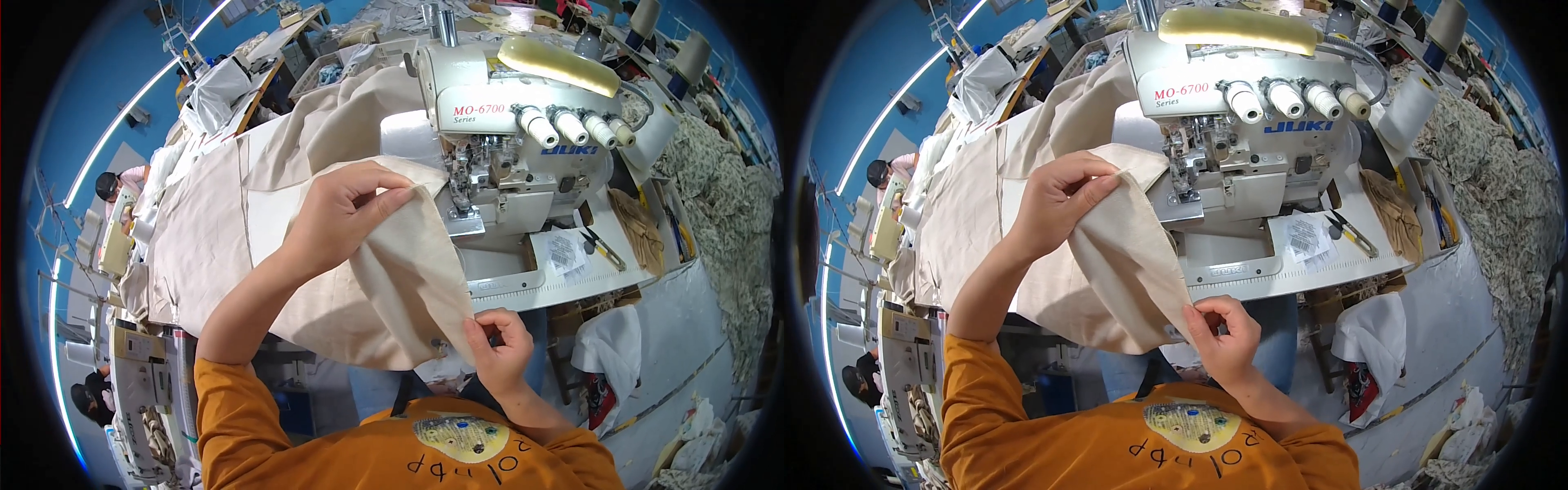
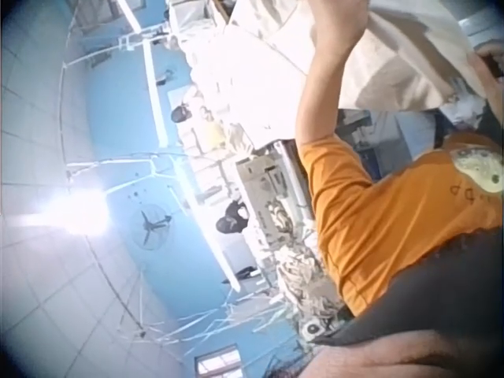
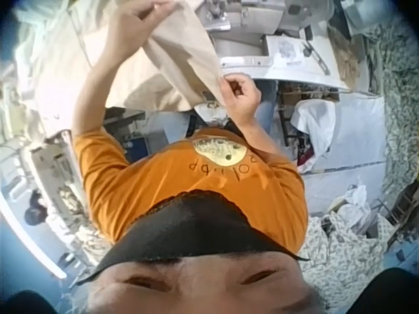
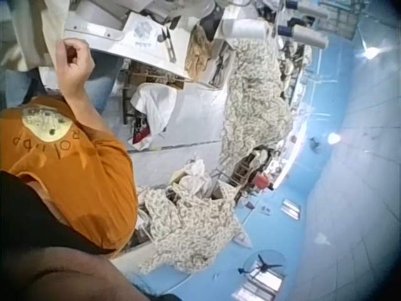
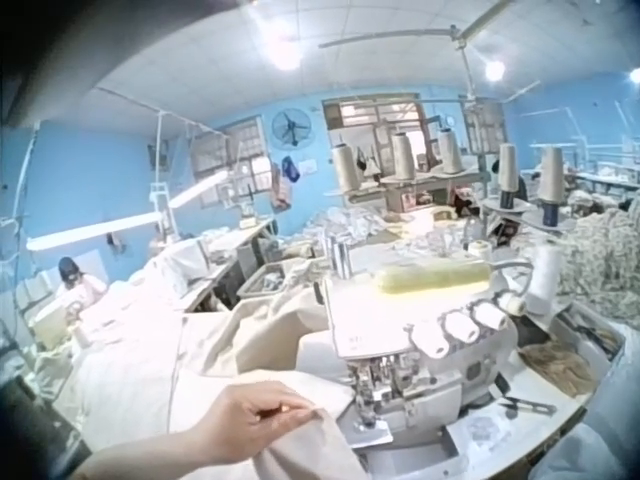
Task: Operating an industrial sewing machine to sew fabric pieces together.
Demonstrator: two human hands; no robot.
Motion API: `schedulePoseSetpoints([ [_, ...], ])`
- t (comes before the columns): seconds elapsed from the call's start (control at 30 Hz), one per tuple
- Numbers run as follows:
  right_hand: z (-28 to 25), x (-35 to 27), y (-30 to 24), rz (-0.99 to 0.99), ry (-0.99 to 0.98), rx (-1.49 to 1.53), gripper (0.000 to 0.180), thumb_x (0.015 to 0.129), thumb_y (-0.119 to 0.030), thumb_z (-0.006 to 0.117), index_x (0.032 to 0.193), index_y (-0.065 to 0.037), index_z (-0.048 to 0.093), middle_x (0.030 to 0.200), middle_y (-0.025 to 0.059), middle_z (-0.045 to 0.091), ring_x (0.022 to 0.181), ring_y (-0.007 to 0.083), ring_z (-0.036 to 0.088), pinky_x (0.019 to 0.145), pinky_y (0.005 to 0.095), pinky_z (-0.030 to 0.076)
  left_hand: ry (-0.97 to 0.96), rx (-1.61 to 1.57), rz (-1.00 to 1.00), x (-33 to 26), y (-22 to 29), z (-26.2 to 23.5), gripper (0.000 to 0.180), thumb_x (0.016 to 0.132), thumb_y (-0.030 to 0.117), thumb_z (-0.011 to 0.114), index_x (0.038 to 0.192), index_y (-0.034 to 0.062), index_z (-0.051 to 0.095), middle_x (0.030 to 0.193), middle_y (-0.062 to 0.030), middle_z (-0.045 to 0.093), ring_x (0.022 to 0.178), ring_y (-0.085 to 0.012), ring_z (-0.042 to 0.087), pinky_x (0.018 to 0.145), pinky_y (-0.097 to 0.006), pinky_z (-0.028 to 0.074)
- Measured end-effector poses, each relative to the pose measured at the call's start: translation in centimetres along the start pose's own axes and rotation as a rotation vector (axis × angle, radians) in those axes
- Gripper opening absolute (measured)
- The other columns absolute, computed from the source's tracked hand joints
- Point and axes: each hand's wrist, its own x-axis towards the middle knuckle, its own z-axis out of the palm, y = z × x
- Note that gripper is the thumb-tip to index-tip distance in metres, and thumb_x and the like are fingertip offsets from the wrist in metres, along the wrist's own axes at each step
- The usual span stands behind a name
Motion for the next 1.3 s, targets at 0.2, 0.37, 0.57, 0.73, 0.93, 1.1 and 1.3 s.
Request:
schedulePoseSetpoints([
  [0.2, 0.0, -1.0, 0.9, 0.099, 0.018, 0.047, 0.013, 0.087, -0.005, 0.075, 0.087, -0.002, 0.062, 0.072, 0.0009, 0.063, 0.057, 0.0028, 0.052, 0.051, 0.0183, 0.041, -0.017, 0.206, 0.184, 1.1, -0.6, 1.0, 0.009, 0.087, 0.006, 0.070, 0.093, -0.0007, 0.072, 0.087, -0.0072, 0.068, 0.077, -0.0173, 0.061, 0.072, -0.029, 0.048],
  [0.37, -0.2, -3.0, 1.3, 0.191, 0.124, 0.140, 0.011, 0.088, -0.004, 0.073, 0.091, -0.001, 0.063, 0.073, 0.0012, 0.063, 0.058, 0.0032, 0.052, 0.051, 0.0191, 0.041, -0.128, 0.217, 0.202, 2.1, -1.0, 2.4, 0.011, 0.084, 0.012, 0.072, 0.092, 0.0034, 0.070, 0.083, -0.0102, 0.066, 0.073, -0.0266, 0.061, 0.068, -0.035, 0.049],
  [0.57, -1.8, -2.5, 1.5, -0.211, -0.074, -0.179, 0.014, 0.083, 0.001, 0.071, 0.096, 0.002, 0.068, 0.071, 0.0096, 0.066, 0.055, 0.0189, 0.059, 0.050, 0.0265, 0.044, -0.194, 0.185, 0.137, 2.7, -1.0, 3.8, 0.016, 0.081, 0.011, 0.077, 0.085, 0.0027, 0.064, 0.080, -0.0058, 0.062, 0.068, -0.0185, 0.058, 0.062, -0.028, 0.047],
  [0.73, -2.3, -2.0, 1.1, -0.170, -0.071, -0.171, 0.012, 0.083, 0.002, 0.071, 0.095, 0.002, 0.069, 0.070, 0.0092, 0.066, 0.055, 0.0189, 0.059, 0.050, 0.0266, 0.044, -0.205, 0.307, 0.377, 3.1, -1.1, 3.7, 0.012, 0.080, 0.011, 0.078, 0.088, 0.0056, 0.071, 0.085, -0.0046, 0.063, 0.073, -0.0206, 0.060, 0.064, -0.030, 0.049],
  [0.93, -2.5, -2.0, 1.6, -0.117, -0.069, -0.137, 0.012, 0.084, 0.001, 0.071, 0.095, 0.003, 0.070, 0.070, 0.0085, 0.065, 0.054, 0.0164, 0.056, 0.050, 0.0252, 0.043, -0.213, 0.346, 0.265, 1.9, -1.1, 3.0, 0.016, 0.080, 0.008, 0.077, 0.096, 0.0097, 0.076, 0.086, -0.0032, 0.063, 0.074, -0.0179, 0.061, 0.064, -0.029, 0.048],
  [1.1, -2.4, -2.1, 1.6, -0.075, -0.052, -0.078, 0.012, 0.086, 0.000, 0.071, 0.097, 0.003, 0.070, 0.072, 0.0086, 0.065, 0.055, 0.0134, 0.055, 0.050, 0.0238, 0.041, -0.189, 0.315, 0.298, 2.8, -1.8, 3.3, 0.017, 0.079, 0.007, 0.078, 0.095, 0.0111, 0.077, 0.086, -0.0023, 0.063, 0.075, -0.0170, 0.061, 0.063, -0.029, 0.048],
  [1.3, -2.4, -1.5, 1.4, -0.086, -0.081, -0.067, 0.014, 0.085, 0.000, 0.072, 0.098, 0.004, 0.070, 0.072, 0.0081, 0.065, 0.056, 0.0117, 0.055, 0.050, 0.0227, 0.041, -0.187, 0.290, 0.363, 4.1, -2.7, 3.1, 0.015, 0.077, 0.006, 0.078, 0.092, 0.0109, 0.077, 0.087, -0.0015, 0.063, 0.077, -0.0169, 0.062, 0.065, -0.028, 0.049],
])
